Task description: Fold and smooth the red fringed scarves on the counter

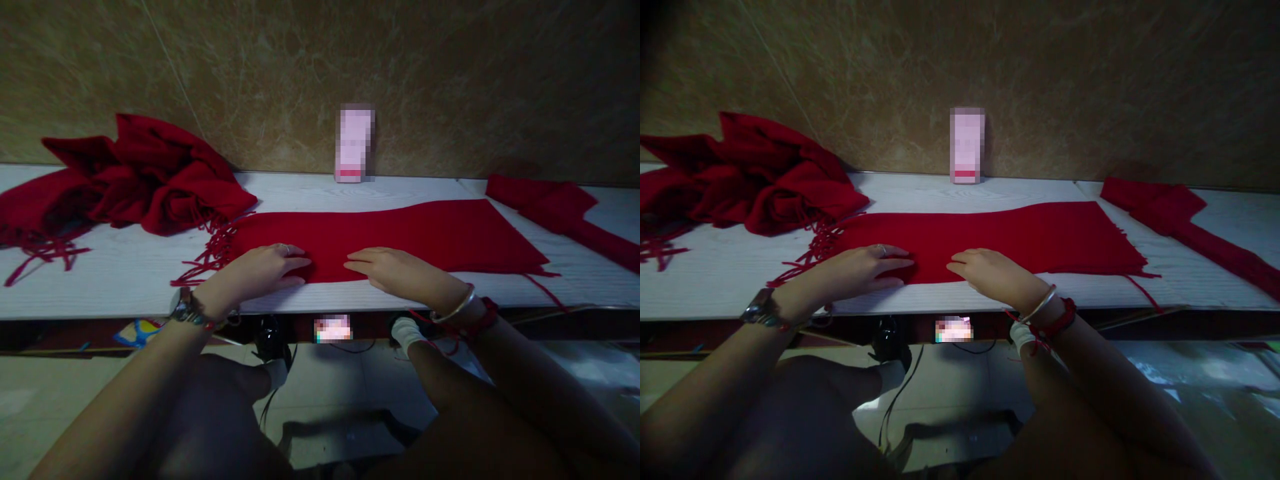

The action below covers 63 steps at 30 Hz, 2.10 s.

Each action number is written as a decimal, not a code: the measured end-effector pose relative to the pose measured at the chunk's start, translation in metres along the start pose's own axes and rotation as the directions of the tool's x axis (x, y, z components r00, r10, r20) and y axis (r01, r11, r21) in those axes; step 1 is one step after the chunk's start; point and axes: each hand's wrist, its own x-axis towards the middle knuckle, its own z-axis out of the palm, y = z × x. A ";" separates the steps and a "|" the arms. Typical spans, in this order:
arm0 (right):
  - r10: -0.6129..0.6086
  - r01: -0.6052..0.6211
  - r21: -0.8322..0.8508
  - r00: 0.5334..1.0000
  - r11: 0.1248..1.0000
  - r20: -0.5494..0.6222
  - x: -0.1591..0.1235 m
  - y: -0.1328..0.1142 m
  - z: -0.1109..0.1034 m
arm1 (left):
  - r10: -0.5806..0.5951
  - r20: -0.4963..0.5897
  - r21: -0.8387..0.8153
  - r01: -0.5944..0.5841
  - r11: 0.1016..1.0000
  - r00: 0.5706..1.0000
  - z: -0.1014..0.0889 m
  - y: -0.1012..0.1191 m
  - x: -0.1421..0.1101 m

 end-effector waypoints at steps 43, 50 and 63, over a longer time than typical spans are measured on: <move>0.173 -0.175 -0.034 0.983 0.984 -0.064 -0.003 0.003 0.007 | -0.167 0.047 0.156 0.158 0.975 0.985 -0.007 -0.008 -0.001; 0.158 -0.167 -0.035 0.971 0.985 -0.178 -0.018 0.011 0.020 | -0.188 0.064 0.117 0.180 0.977 0.980 -0.015 -0.019 -0.013; 0.061 -0.035 0.075 0.924 0.997 -0.379 -0.031 0.020 0.038 | -0.258 0.247 0.033 0.258 0.966 0.934 -0.014 -0.010 -0.020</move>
